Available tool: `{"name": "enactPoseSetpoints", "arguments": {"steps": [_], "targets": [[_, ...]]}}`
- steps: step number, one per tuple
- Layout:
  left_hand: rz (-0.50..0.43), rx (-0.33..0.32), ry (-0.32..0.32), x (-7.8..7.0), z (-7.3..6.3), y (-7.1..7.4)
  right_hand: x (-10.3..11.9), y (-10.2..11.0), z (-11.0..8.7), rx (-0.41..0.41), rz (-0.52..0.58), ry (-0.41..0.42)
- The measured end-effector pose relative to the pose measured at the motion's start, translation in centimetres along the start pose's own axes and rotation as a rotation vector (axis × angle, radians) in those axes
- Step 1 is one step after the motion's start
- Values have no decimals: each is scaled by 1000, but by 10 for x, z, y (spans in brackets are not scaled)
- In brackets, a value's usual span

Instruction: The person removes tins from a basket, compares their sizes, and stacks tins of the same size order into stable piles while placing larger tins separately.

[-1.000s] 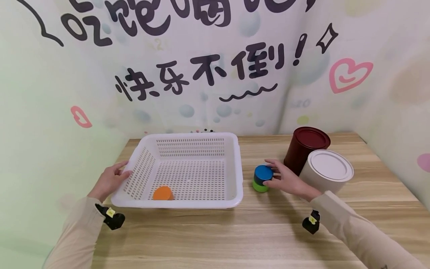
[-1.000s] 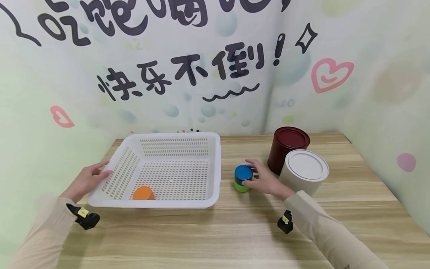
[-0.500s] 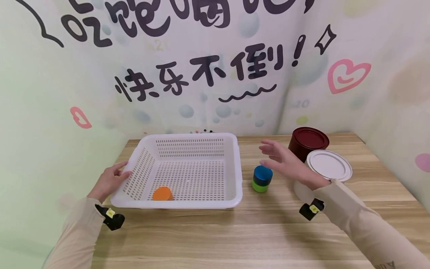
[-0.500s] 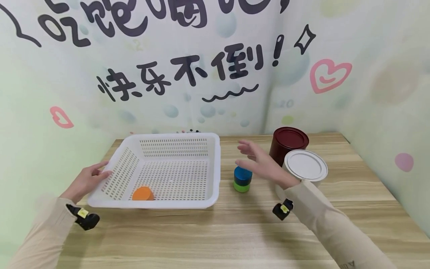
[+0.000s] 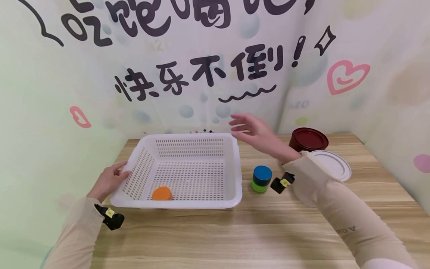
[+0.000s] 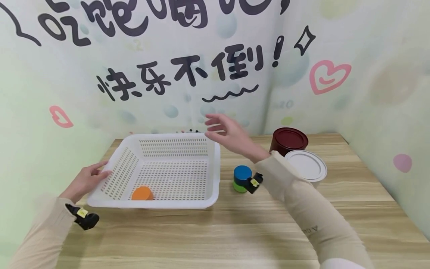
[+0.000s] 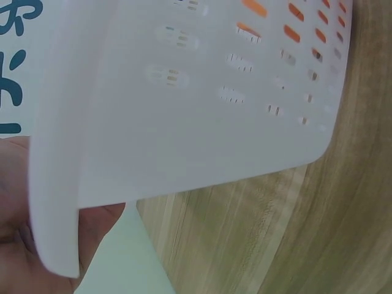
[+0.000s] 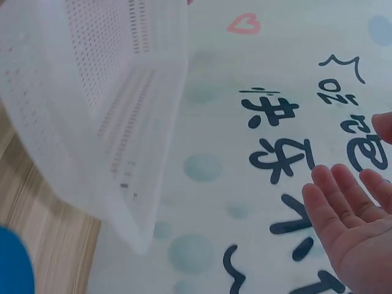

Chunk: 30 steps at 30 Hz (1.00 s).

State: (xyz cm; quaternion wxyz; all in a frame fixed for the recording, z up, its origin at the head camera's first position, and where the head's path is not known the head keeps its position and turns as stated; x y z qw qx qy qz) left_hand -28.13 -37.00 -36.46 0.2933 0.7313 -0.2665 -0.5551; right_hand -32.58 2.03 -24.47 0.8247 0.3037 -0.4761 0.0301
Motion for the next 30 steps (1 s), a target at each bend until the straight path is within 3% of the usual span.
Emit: {"name": "enactPoseSetpoints", "arguments": {"steps": [7,15,24,30], "targets": [[-9,5,-1,1,0,0,-2,-38,39,19,86,4],[-17,8,6,1,2,0,-22,-72,70,92,134,43],[-30,13,11,2,2,1,-44,-108,89,85,151,-21],[-26,11,14,4,3,0,-53,-141,92,138,174,-46]]}}
Point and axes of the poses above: each hand's wrist, its own z-axis towards the middle knuckle, its own y-axis out of the back of the hand, x = y × z, the point moved 8 cm from there along z, towards the middle knuckle, and after that the axes turned 4 degrees about y, right-handed, at the moved point
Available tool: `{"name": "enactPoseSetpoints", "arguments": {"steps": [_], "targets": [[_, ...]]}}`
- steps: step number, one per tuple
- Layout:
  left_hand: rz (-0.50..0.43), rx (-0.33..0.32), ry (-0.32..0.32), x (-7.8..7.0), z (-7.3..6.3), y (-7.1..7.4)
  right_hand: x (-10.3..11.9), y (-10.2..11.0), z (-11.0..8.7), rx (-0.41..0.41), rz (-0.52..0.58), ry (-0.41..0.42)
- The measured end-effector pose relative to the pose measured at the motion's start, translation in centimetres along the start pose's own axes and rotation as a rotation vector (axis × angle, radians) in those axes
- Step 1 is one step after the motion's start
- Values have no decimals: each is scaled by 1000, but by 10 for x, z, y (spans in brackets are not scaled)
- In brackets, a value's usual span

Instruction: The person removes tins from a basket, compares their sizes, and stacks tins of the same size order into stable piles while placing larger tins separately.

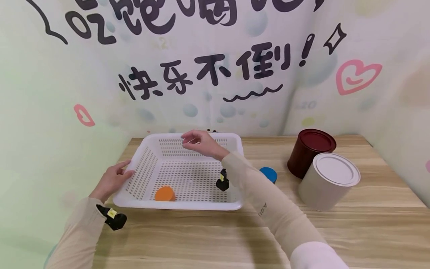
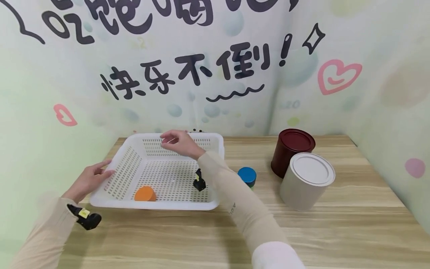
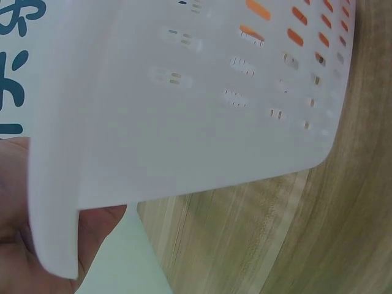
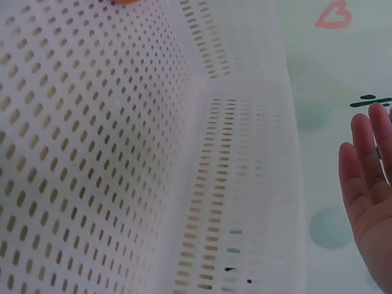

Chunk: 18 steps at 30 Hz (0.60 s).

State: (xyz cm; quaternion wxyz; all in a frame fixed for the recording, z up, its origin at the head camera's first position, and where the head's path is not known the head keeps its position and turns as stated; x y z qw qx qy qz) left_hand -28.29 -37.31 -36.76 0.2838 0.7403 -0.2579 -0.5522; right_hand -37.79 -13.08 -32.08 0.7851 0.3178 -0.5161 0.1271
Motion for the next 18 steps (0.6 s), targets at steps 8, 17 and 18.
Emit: {"name": "enactPoseSetpoints", "arguments": {"steps": [8,17,18], "targets": [[-5,0,7,2,-1,0,-25,-48,3,175,-52,-24],[-10,0,14,1,0,0,-28,-99,-5,460,-133,-20],[-10,0,15,2,0,0,-30,-104,-7,487,-140,-32]]}}
Point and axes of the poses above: each hand's wrist, its own z-axis towards the middle knuckle, its own y-axis out of the back of the hand, x = y × z, the point moved 8 cm from there along z, towards the middle knuckle, and after that the axes turned 4 degrees about y, right-handed, at the moved point
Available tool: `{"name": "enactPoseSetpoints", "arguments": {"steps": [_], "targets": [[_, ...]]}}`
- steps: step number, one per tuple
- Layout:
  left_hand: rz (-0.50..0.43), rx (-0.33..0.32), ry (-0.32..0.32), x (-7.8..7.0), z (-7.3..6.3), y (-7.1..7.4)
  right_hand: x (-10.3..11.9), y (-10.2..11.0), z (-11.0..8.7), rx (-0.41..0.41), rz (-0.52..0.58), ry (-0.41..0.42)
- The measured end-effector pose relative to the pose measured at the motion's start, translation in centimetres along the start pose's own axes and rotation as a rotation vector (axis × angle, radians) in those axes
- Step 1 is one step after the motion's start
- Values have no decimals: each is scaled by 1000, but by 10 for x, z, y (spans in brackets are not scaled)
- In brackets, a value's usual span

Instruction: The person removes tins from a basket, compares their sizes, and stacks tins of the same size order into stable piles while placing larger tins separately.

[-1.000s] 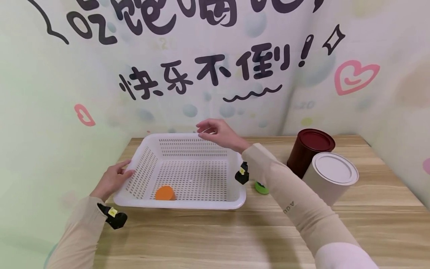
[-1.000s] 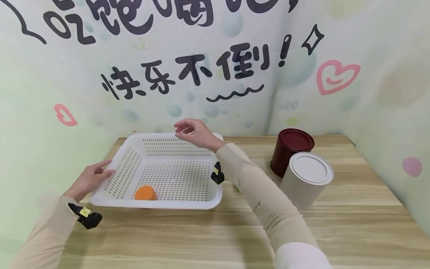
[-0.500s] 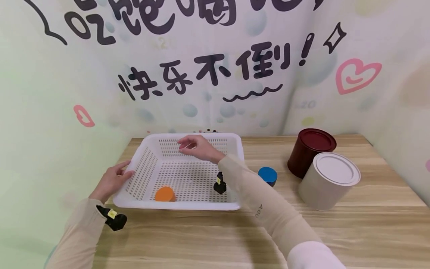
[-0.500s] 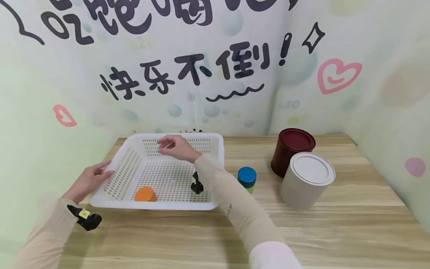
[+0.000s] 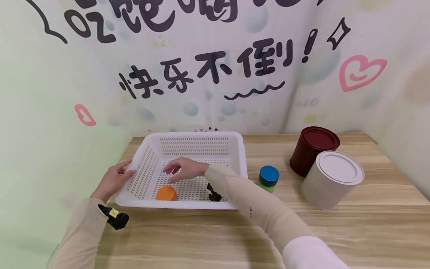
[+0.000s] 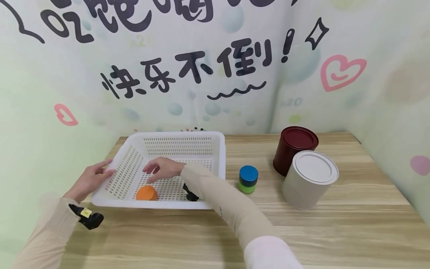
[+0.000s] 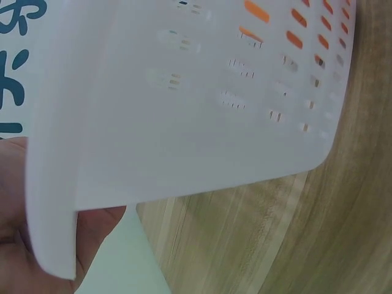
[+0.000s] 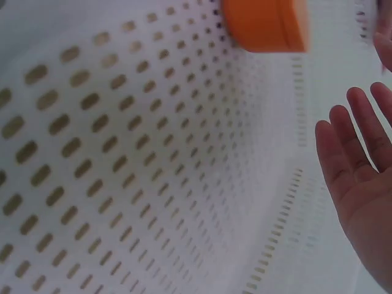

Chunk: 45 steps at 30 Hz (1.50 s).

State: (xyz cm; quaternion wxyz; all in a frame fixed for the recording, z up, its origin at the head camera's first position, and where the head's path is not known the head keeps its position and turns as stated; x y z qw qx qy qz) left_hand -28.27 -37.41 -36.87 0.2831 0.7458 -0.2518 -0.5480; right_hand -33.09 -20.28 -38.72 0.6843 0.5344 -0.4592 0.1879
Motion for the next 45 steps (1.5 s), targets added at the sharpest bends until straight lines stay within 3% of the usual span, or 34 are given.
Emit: {"name": "enactPoseSetpoints", "arguments": {"steps": [6,15,23,36,45], "targets": [[-3,-4,-11,-3,0,1,-8,-23,1,139,-61,-78],[1,-8,-12,-6,-1,2,-7,-35,-1,246,-84,-105],[5,-8,-19,-7,-2,2,-9,-37,3,235,-135,-72],[4,-9,-17,-6,-1,3,-19,-22,5,83,-220,-159],[8,-10,-7,-4,-2,1,-19,-29,8,135,-158,-104]]}}
Point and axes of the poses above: each hand's wrist, its own z-axis towards the middle knuckle, its own y-axis out of the back of the hand, x = y × z, the point moved 8 cm from there along z, towards the middle knuckle, and after that the axes turned 4 degrees about y, right-handed, at the moved point
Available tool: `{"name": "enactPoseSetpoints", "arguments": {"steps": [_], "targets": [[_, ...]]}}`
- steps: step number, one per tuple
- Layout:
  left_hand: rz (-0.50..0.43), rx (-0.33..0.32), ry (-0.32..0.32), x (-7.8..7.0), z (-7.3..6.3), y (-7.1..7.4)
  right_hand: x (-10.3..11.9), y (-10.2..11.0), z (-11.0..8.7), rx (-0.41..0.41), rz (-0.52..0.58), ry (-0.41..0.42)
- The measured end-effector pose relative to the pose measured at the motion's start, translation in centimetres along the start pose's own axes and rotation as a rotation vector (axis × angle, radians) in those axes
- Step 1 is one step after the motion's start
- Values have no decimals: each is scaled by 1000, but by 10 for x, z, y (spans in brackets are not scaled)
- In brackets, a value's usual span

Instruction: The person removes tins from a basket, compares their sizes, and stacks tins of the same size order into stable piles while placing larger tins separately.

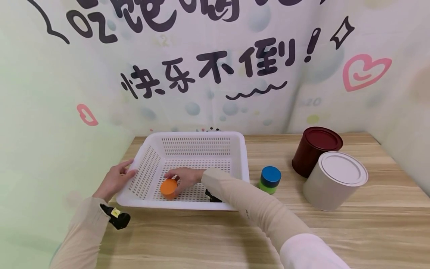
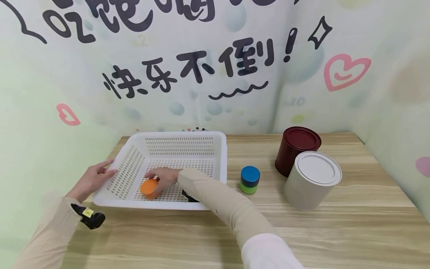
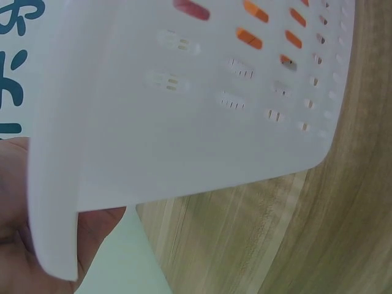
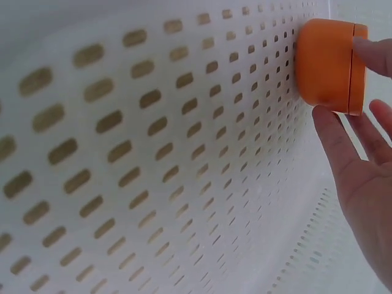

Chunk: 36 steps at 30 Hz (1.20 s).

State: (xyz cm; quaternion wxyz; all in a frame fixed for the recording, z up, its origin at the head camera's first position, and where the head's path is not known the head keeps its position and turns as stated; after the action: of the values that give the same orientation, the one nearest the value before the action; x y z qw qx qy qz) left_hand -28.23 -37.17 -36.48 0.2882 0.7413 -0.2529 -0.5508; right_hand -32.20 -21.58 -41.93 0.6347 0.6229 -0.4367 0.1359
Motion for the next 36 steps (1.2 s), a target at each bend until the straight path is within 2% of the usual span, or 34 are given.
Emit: {"name": "enactPoseSetpoints", "arguments": {"steps": [4,8,14,19,27,36], "targets": [[-7,4,-1,1,0,-1,1,-1,0,1,-6,36],[-14,9,-7,1,0,-2,-1,1,-1,-20,-34,25],[-15,5,-9,2,1,-3,-6,9,-4,-83,-122,-34],[-16,7,-2,2,1,-3,-12,13,-4,-108,-77,-89],[-13,5,-8,1,0,-2,-11,7,-1,-68,-89,-19],[-15,5,2,2,1,-1,-10,11,-1,-93,-129,-19]]}}
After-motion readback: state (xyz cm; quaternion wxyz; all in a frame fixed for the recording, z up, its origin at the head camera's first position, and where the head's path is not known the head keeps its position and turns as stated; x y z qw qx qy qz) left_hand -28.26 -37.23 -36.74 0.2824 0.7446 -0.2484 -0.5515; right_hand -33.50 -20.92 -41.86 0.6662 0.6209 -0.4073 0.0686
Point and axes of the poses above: each hand's wrist, its own z-axis towards the middle knuckle, its own y-axis out of the back of the hand, x = y × z, the point moved 8 cm from there along z, towards the middle knuckle, and after that the axes turned 4 degrees about y, right-handed, at the moved point
